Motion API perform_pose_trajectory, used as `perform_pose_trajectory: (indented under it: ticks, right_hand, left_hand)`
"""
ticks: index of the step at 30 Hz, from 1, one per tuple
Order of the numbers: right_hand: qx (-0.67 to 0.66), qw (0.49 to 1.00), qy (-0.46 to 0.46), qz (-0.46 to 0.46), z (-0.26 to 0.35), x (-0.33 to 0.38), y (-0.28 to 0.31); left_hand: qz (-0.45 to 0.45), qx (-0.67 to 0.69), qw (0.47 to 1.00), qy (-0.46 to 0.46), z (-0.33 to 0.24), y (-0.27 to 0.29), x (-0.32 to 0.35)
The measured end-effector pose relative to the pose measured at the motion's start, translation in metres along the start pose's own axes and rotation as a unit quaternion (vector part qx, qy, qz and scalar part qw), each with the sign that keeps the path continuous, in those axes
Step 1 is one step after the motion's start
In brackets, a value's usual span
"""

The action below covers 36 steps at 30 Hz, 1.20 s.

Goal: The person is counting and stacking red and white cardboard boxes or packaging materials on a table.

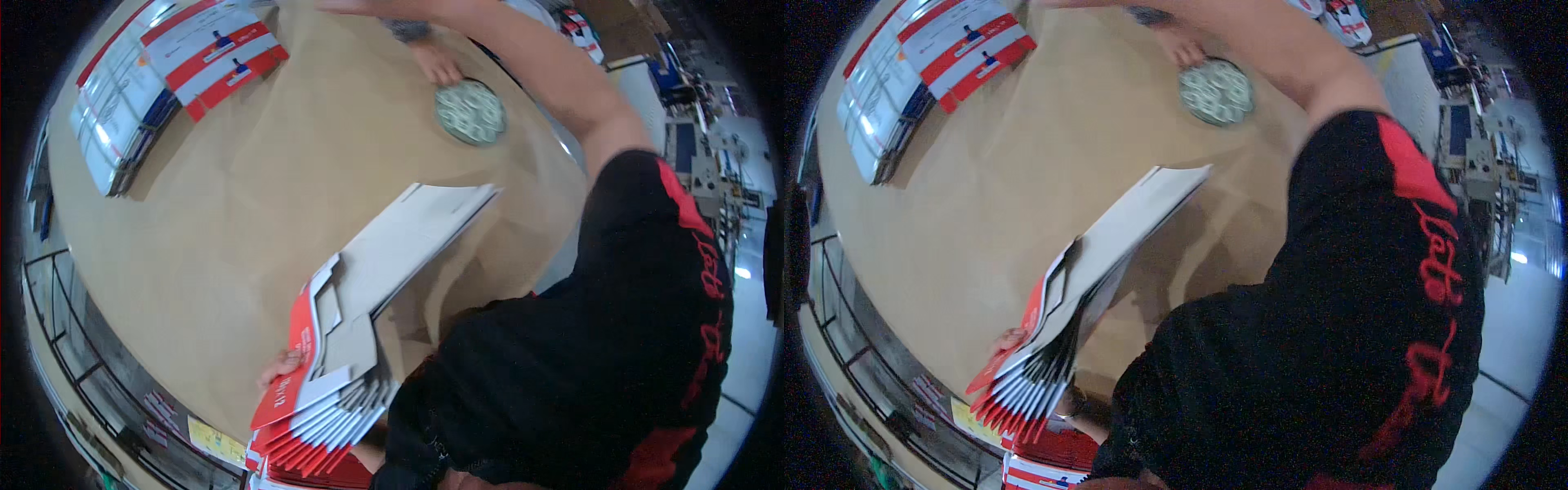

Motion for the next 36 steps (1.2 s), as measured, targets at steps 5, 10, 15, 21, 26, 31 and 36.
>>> perform_pose_trajectory:
  ticks: [5,10,15,21,26,31,36]
  right_hand:
    - [-0.093,0.829,-0.502,0.227,-0.029,0.272,0.018]
    - [-0.232,0.732,-0.614,0.185,-0.017,0.325,-0.048]
    - [-0.211,0.779,-0.558,0.194,-0.050,0.255,-0.139]
    - [-0.079,0.823,-0.501,0.257,-0.052,0.222,-0.183]
    - [-0.125,0.833,-0.450,0.297,-0.040,0.196,-0.197]
    - [-0.119,0.853,-0.451,0.236,-0.062,0.212,-0.213]
    - [-0.138,0.854,-0.449,0.225,-0.064,0.182,-0.198]
  left_hand:
    - [0.018,0.001,0.999,-0.038,0.000,-0.016,-0.012]
    - [-0.012,-0.005,0.989,-0.150,-0.008,-0.024,-0.040]
    - [-0.032,-0.024,0.973,-0.229,-0.031,-0.026,-0.063]
    - [-0.060,-0.042,0.960,-0.271,-0.030,-0.025,-0.082]
    - [-0.078,-0.151,0.939,-0.299,-0.047,-0.012,-0.071]
    - [-0.069,-0.175,0.923,-0.336,-0.064,-0.060,-0.080]
    - [-0.093,-0.171,0.924,-0.329,-0.049,-0.042,-0.076]
Point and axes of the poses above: each hand's wrist, its own x-axis away from the middle knuckle, its own y-axis out of the back of the hand, z = x × y, the point moved 4 cm from there along -x, towards the middle knuckle, and after that the axes turned 15 degrees about -y, right-handed, at the moved point
